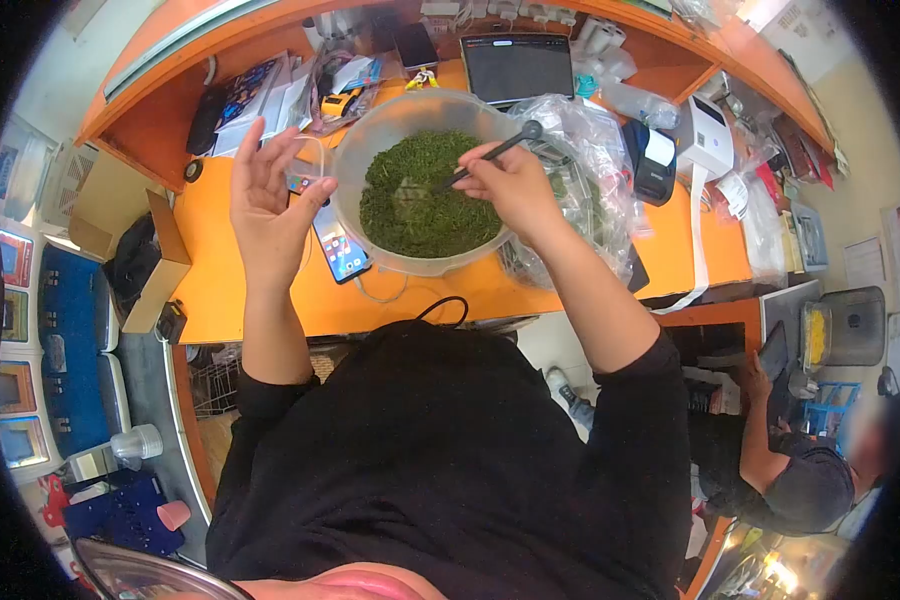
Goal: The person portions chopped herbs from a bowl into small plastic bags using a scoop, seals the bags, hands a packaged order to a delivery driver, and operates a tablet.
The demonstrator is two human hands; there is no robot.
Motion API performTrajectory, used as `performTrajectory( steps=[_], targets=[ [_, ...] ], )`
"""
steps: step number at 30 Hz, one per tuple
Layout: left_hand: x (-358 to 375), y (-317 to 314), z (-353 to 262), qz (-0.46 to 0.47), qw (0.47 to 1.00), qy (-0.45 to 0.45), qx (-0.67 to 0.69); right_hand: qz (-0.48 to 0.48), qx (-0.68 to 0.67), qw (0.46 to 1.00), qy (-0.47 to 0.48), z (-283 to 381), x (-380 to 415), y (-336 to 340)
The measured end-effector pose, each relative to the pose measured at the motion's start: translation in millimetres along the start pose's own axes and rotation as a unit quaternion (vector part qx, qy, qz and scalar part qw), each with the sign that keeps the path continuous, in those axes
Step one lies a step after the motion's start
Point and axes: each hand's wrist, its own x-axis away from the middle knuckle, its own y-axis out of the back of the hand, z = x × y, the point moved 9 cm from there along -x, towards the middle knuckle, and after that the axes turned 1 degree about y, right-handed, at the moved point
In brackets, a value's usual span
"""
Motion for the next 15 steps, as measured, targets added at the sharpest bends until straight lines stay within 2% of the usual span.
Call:
performTrajectory(
  steps=[1,3,4,7,8,11,12,15],
  targets=[
    [-1.9,-2.7,7.3,0.004,0.999,0.011,-0.031,-0.018,0.100,0.993,0.059,8.1,-0.6,7.5],
    [-3.9,-9.1,13.6,0.012,0.997,0.010,-0.079,-0.056,0.293,0.939,0.172,23.7,4.1,14.5],
    [-3.6,-12.7,13.7,0.017,0.995,-0.001,-0.096,-0.058,0.388,0.904,0.170,31.7,11.3,11.4],
    [-0.9,-21.5,12.2,0.018,0.993,-0.015,-0.112,-0.001,0.444,0.863,0.242,38.1,19.7,-12.7],
    [0.3,-22.8,11.4,0.014,0.993,-0.015,-0.113,0.011,0.469,0.863,0.186,32.9,21.2,-15.2],
    [4.0,-24.3,11.2,0.011,0.995,0.014,-0.099,0.143,0.406,0.885,0.179,14.0,21.7,-45.0],
    [5.4,-23.1,10.8,0.013,0.994,0.006,-0.112,0.167,0.358,0.911,0.122,-0.5,20.4,-50.3],
    [5.8,-17.9,10.6,0.012,0.992,-0.007,-0.122,0.203,0.322,0.919,0.099,-1.0,19.4,-59.1]
  ],
)
